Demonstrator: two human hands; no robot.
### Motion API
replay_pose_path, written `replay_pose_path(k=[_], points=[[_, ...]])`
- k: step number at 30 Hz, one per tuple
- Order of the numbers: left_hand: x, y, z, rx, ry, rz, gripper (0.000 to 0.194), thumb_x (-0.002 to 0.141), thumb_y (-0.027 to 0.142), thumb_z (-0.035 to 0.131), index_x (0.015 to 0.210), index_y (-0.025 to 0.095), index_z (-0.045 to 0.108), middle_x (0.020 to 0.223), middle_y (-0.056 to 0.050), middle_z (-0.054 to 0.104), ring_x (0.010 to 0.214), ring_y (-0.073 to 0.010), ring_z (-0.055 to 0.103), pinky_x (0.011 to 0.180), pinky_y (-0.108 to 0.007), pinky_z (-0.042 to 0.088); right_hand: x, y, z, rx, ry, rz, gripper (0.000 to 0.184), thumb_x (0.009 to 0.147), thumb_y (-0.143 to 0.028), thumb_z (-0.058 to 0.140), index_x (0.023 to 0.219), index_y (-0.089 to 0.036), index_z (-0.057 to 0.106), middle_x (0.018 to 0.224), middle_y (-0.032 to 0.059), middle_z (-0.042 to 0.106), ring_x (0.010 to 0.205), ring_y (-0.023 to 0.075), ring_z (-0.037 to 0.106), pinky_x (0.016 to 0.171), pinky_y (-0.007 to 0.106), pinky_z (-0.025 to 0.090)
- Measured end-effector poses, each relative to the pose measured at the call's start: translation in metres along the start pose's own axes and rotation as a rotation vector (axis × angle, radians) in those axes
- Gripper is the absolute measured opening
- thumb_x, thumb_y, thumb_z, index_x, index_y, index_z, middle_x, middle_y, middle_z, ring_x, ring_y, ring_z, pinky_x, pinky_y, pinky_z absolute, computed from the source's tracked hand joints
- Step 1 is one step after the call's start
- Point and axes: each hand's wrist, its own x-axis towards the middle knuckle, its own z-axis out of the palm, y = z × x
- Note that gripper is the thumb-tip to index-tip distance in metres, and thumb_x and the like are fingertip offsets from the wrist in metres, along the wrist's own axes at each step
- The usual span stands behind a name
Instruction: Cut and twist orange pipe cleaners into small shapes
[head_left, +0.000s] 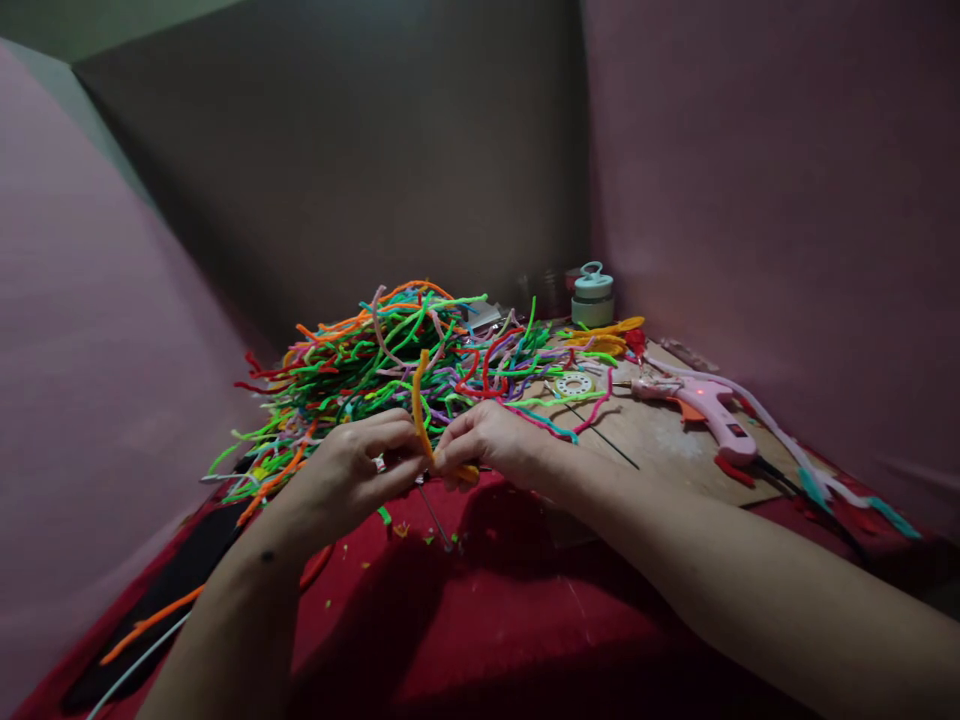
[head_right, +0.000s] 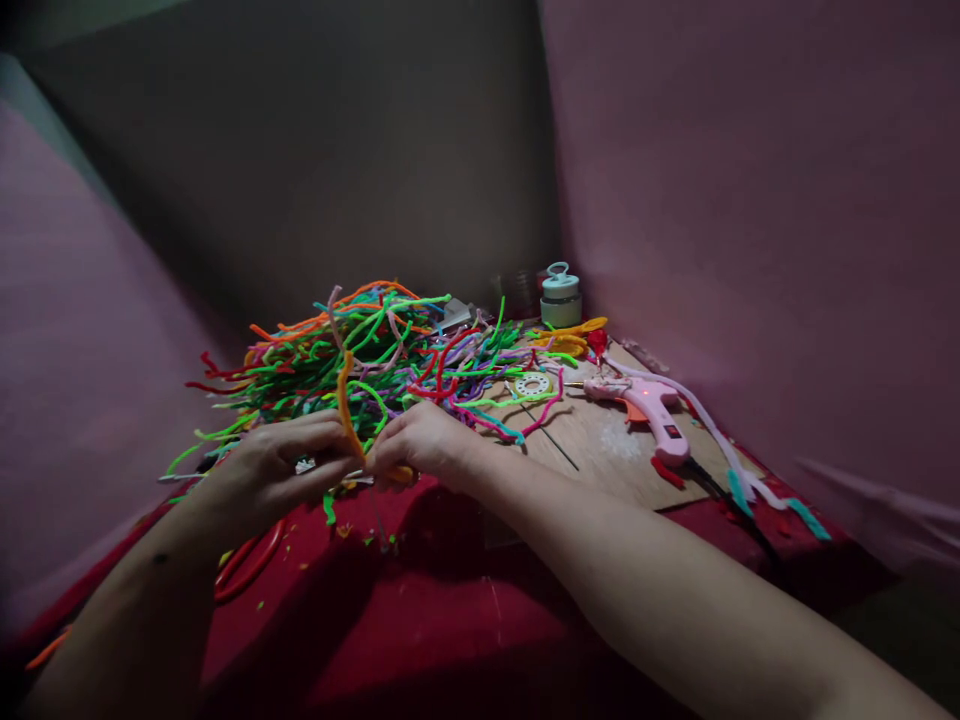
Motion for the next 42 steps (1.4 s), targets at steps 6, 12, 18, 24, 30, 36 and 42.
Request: replay_pose_path(k=[6, 12, 18, 24, 30, 36, 42], points=[[0.004, -0.011, 0.010, -0.404, -0.013, -0.435, 0.010, 0.062, 0.023, 0.061, 0.066, 0.015, 0.067, 0.056, 0.000, 0.057, 0.048, -0.0096, 0.046, 0.045, -0.020, 0.033, -0.009, -0.002, 0.012, -0.766, 0.298, -0.249, 0.013, 0.067, -0.016, 0.054, 0.057, -0.015, 0.062, 0.053, 0.0018, 0.058, 0.051, 0.0111, 0.047, 0.051, 0.024, 0.031], [0.009, -0.020, 0.028, -1.070, 0.007, -0.653, 0.016, 0.053, 0.023, 0.060, 0.044, 0.015, 0.050, 0.040, 0.003, 0.038, 0.037, -0.0074, 0.035, 0.038, -0.022, 0.030, -0.016, 0.000, 0.015, -1.322, 0.365, -0.656, 0.017, 0.075, -0.018, 0.048, 0.065, -0.014, 0.061, 0.067, 0.0087, 0.062, 0.064, 0.0167, 0.052, 0.059, 0.028, 0.033], [0.001, -0.023, 0.022, -1.141, -0.020, -0.584, 0.017, 0.060, 0.024, 0.066, 0.054, 0.013, 0.053, 0.048, 0.001, 0.044, 0.041, -0.0064, 0.038, 0.042, -0.021, 0.036, -0.013, 0.002, 0.009, -1.308, 0.362, -0.801, 0.017, 0.076, -0.016, 0.046, 0.066, -0.014, 0.059, 0.066, 0.0071, 0.060, 0.064, 0.0157, 0.050, 0.063, 0.029, 0.034], [-0.011, -0.018, 0.002, -0.711, 0.338, -0.367, 0.020, 0.062, 0.028, 0.071, 0.076, 0.016, 0.064, 0.070, -0.003, 0.059, 0.059, -0.0118, 0.053, 0.053, -0.022, 0.044, -0.012, -0.008, 0.009, -0.530, 0.213, -0.511, 0.011, 0.075, -0.019, 0.053, 0.069, -0.014, 0.061, 0.059, -0.0004, 0.054, 0.056, 0.0090, 0.045, 0.056, 0.023, 0.034], [-0.007, -0.010, 0.009, -0.349, 0.410, 0.028, 0.011, 0.065, 0.031, 0.068, 0.070, 0.021, 0.069, 0.080, -0.005, 0.056, 0.078, -0.0170, 0.053, 0.067, -0.026, 0.044, -0.013, -0.016, 0.005, 0.016, 0.014, -0.212, 0.010, 0.065, -0.022, 0.061, 0.061, -0.013, 0.059, 0.050, -0.0031, 0.052, 0.047, 0.0067, 0.042, 0.050, 0.023, 0.033], [-0.005, -0.001, 0.000, -0.277, 0.230, -0.116, 0.013, 0.066, 0.030, 0.065, 0.062, 0.018, 0.065, 0.065, -0.003, 0.056, 0.059, -0.0131, 0.050, 0.052, -0.022, 0.040, -0.012, -0.015, 0.007, -0.098, 0.047, -0.192, 0.009, 0.065, -0.020, 0.058, 0.059, -0.013, 0.059, 0.048, -0.0025, 0.051, 0.045, 0.0076, 0.043, 0.048, 0.023, 0.033], [0.010, -0.011, 0.013, -0.872, 0.049, -0.464, 0.020, 0.062, 0.030, 0.066, 0.068, 0.012, 0.064, 0.060, -0.005, 0.058, 0.051, -0.0126, 0.050, 0.048, -0.024, 0.039, -0.016, -0.013, 0.010, -0.710, 0.360, -0.421, 0.016, 0.071, -0.018, 0.051, 0.059, -0.014, 0.060, 0.053, 0.0009, 0.052, 0.053, 0.0100, 0.044, 0.053, 0.024, 0.031]])
